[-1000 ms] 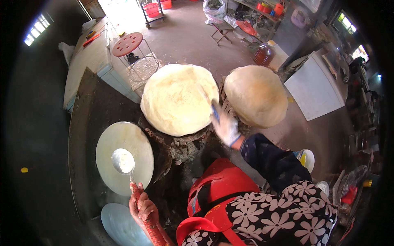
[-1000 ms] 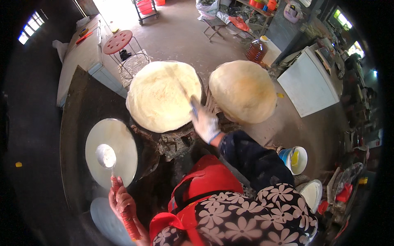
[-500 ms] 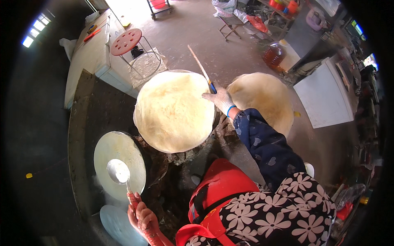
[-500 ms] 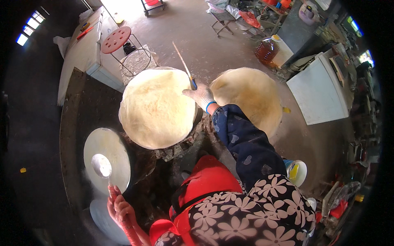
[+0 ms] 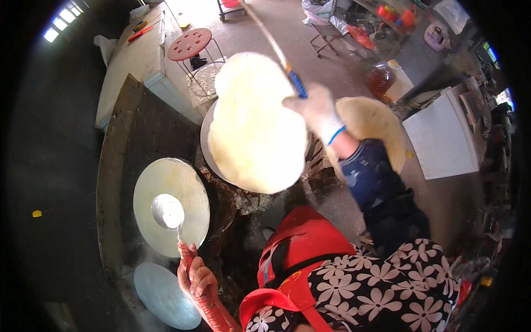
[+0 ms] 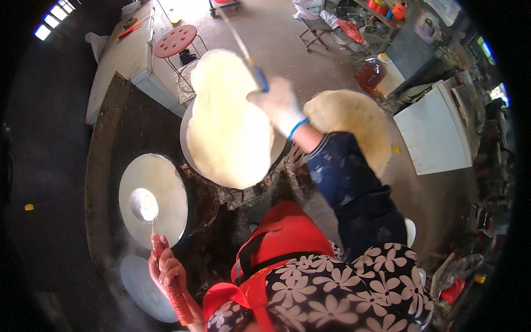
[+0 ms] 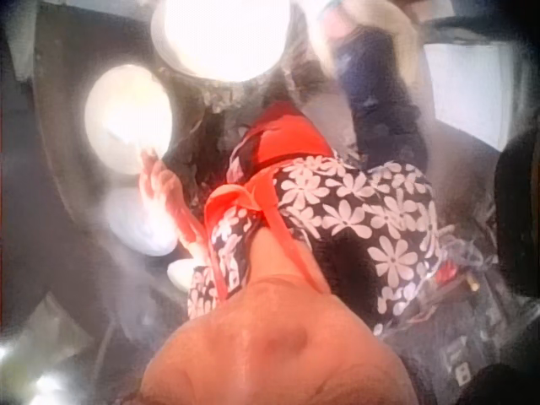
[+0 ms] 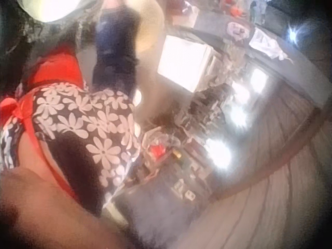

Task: The person ladles batter onto multiple hot circular pans, spreads it thinly with a stick, and flips the crepes as they cook. Finished crepes are stacked on a nearby surface.

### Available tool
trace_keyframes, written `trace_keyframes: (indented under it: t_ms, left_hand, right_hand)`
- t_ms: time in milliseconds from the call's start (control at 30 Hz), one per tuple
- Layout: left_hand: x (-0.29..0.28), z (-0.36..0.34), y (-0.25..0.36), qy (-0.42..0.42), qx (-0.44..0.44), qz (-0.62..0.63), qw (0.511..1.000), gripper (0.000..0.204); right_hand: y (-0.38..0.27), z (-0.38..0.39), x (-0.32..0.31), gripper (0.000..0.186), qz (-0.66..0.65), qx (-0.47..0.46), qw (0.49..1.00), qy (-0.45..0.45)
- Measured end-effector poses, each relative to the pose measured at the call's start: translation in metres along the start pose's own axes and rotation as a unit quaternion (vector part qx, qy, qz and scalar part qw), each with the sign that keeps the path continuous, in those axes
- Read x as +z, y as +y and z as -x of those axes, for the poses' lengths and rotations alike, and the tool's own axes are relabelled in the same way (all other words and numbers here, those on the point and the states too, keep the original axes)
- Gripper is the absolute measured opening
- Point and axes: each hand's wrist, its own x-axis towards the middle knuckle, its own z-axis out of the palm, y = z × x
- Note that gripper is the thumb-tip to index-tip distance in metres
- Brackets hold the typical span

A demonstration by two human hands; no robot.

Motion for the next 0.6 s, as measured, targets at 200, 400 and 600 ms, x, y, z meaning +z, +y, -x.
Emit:
trace_keyframes:
  t_ms: [200, 400, 600]
  left_hand:
    - [-0.004, 0.007, 0.019, 0.005, -0.025, 0.006, 1.0, 0.059]
    - [-0.015, 0.005, 0.038, 0.013, -0.086, 0.01, 0.996, 0.058]
    - [-0.021, 0.003, 0.05, 0.028, -0.092, -0.018, 0.995, 0.059]
  right_hand:
    - [-0.01, -0.05, -0.13, 0.053, 0.121, -0.051, 0.991, -0.03]
    - [-0.036, 0.017, -0.211, 0.064, 0.49, -0.274, 0.803, 0.201]
    - [0.072, 0.125, -0.146, 0.066, 0.561, -0.088, 0.815, 0.119]
